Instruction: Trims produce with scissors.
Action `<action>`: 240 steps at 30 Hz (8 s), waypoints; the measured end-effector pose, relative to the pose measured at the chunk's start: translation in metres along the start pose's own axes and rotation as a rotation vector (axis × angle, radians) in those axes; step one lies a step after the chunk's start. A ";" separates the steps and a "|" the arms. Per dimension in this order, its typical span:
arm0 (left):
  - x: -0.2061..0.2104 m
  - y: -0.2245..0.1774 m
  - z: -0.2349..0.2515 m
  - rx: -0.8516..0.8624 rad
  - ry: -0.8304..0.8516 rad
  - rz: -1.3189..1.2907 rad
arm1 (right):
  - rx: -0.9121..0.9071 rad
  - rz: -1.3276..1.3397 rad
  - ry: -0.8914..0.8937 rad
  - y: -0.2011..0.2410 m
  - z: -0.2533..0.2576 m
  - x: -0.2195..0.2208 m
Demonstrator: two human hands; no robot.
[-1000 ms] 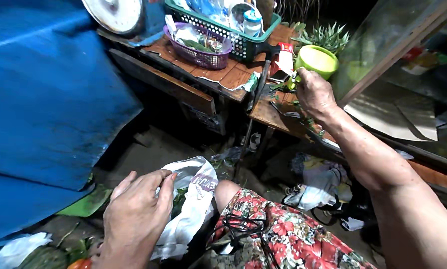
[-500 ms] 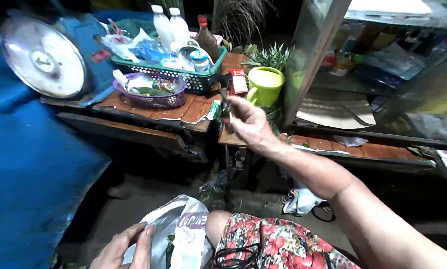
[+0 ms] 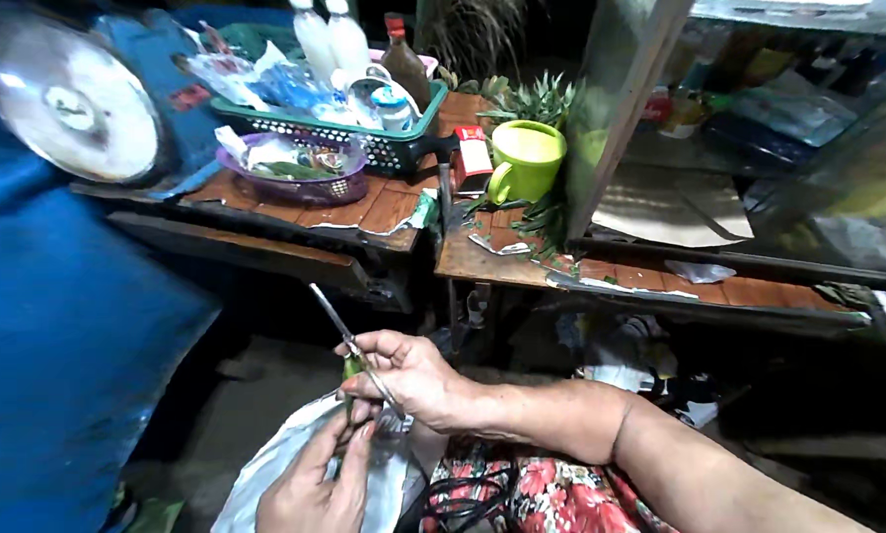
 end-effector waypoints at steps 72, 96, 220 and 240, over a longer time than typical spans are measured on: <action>-0.082 0.048 -0.076 -0.711 0.012 -0.443 | 0.290 -0.329 0.622 -0.103 -0.015 0.031; -0.077 0.051 -0.080 -0.748 0.070 -0.433 | 0.262 -0.370 0.705 -0.110 -0.020 0.028; -0.069 0.056 -0.078 -0.785 0.056 -0.526 | 0.185 -0.521 0.645 -0.114 -0.027 0.012; -0.077 0.055 -0.077 -0.856 0.025 -0.559 | 0.194 -0.453 0.576 -0.115 -0.027 0.009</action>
Point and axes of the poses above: each hand's wrist, its own z-axis towards the middle knuckle, its own x-axis out of the palm, y = z × x, the point moved 2 cm from there along z, towards the middle knuckle, and after that the axes turned 1 degree about -x, right-handed, at the moved point
